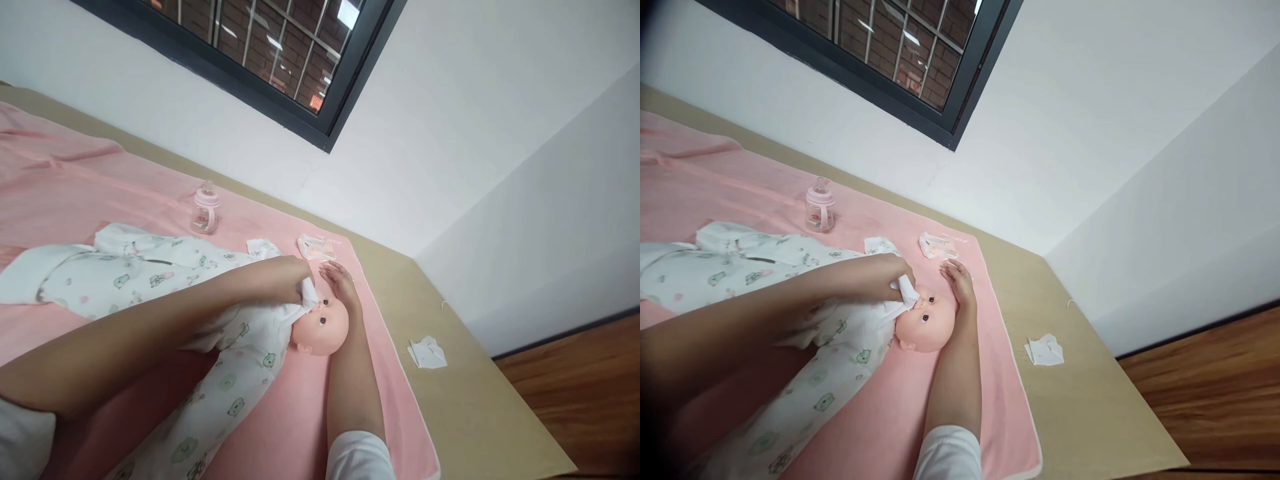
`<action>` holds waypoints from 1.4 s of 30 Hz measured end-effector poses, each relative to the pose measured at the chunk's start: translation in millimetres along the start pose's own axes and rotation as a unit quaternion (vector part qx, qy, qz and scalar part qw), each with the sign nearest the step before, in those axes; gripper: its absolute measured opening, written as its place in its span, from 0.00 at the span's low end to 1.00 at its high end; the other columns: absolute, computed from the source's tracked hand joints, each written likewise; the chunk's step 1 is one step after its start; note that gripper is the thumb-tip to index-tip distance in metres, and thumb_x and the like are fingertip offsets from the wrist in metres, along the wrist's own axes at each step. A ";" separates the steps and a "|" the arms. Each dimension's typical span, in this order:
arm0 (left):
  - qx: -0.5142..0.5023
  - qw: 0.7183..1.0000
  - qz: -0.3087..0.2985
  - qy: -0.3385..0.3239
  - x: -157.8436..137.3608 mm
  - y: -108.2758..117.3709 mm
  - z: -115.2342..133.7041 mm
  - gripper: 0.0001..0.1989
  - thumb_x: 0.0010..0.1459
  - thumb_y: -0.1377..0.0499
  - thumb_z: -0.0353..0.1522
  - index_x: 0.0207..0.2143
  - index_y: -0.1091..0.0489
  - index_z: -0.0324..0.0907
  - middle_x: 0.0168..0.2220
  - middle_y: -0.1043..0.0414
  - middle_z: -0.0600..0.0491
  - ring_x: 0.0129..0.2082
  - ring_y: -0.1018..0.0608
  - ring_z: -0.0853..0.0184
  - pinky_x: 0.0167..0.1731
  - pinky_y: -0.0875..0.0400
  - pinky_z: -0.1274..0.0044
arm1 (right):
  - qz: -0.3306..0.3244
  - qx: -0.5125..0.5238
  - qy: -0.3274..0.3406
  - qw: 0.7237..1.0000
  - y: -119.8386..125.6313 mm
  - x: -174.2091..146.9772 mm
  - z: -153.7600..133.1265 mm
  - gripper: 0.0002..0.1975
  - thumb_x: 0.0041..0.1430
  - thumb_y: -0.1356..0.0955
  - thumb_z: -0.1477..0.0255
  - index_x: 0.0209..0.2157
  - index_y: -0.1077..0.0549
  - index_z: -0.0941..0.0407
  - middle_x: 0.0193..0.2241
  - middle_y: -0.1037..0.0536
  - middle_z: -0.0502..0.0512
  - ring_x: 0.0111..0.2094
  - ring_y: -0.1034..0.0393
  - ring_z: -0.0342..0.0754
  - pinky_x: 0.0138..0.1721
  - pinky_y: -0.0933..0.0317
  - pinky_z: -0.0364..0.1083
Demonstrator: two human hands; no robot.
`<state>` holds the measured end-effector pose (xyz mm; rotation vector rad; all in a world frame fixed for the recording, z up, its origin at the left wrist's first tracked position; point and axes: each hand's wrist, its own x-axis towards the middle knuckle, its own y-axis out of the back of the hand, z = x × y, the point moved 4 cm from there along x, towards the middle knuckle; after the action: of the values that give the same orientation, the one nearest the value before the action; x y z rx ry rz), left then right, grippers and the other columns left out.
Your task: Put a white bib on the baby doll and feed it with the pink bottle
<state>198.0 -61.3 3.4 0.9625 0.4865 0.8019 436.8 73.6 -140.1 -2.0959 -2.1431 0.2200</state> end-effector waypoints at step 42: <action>0.048 0.998 0.032 0.011 4.8 2.1 -15.7 0.07 0.56 0.47 0.23 0.27 0.37 0.41 0.32 0.26 0.50 0.30 0.27 0.64 0.28 0.43 0.76 | 0.005 -0.009 -0.006 1.000 0.9 -0.1 1.4 0.19 0.48 0.23 0.71 0.43 0.25 0.55 0.39 0.16 0.54 0.44 0.21 0.47 0.59 0.31 0.49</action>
<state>189.4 -48.5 -2.7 1.0638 0.5204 0.8538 437.4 73.5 -141.6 -2.1219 -2.1489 0.2166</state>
